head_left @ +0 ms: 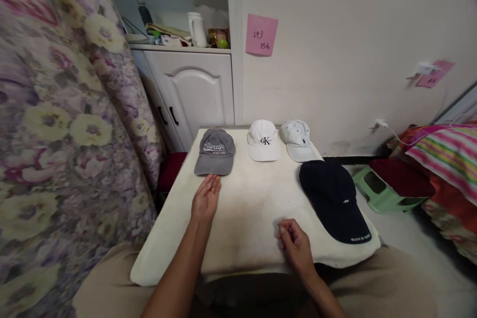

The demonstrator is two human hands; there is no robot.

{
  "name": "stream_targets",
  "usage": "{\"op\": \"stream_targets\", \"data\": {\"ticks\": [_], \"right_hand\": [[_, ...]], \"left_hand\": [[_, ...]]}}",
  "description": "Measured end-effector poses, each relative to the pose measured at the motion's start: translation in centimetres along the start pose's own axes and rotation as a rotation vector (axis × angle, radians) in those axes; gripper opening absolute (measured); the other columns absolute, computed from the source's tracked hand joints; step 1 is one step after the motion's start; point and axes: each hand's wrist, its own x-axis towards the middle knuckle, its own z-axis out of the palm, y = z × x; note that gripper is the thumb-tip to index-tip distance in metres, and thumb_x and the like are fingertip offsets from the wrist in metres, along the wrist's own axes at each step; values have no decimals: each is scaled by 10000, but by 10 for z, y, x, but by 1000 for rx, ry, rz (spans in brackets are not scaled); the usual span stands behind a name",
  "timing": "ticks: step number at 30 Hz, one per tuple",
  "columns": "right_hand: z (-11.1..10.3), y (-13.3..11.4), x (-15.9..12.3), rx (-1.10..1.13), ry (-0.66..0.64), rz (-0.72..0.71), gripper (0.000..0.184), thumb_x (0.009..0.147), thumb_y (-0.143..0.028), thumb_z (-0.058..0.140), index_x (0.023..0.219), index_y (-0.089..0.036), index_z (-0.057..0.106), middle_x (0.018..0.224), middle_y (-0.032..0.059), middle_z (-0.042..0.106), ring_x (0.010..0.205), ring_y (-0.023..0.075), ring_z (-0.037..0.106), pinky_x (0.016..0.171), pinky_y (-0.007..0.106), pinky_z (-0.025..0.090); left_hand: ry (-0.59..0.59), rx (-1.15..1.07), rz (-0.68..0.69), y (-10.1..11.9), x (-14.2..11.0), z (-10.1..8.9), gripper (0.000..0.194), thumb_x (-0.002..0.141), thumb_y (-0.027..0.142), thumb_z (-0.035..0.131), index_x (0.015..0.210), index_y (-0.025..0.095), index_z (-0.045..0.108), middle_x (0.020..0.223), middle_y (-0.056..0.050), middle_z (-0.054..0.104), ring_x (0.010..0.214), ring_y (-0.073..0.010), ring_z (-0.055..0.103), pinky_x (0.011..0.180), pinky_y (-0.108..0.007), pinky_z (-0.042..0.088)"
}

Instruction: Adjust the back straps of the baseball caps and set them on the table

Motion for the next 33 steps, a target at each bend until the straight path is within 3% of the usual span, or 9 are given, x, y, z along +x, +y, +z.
{"op": "stream_targets", "data": {"ticks": [4,9,17,24,33], "right_hand": [[-1,2,0,-30,-10,3,267,920,-460,532,863,-200,549,689,-29,537,505,102,489,482,229,378],[0,1,-1,-8,-20,10,287,916,-482,526,874,-199,546,685,-29,539,499,107,495,479,231,383],[1,0,0,40,-12,4,278,891,-476,567,853,-201,565,640,-27,546,491,117,499,471,233,394],[0,0,0,71,-21,10,282,874,-480,589,854,-199,576,643,-21,555,497,117,494,462,228,395],[-1,3,1,80,-58,-21,269,904,-460,557,875,-194,571,662,-20,555,512,110,497,471,223,391]], "left_hand": [[5,-23,0,7,9,9,281,767,17,590,1003,144,675,1096,-128,709,1076,-206,655,974,-335,489],[19,-71,-47,15,29,23,169,820,46,538,855,171,645,930,-70,734,941,-174,688,977,-364,494],[56,-104,-40,25,68,56,291,834,12,478,995,196,635,879,-38,756,861,-164,707,909,-374,541],[3,-69,-40,30,68,78,488,782,-69,459,1174,179,608,999,-80,759,912,-209,713,908,-443,550],[-110,-124,115,45,58,100,478,845,-21,417,1210,228,598,1135,-56,739,1083,-178,665,997,-394,505]]}}
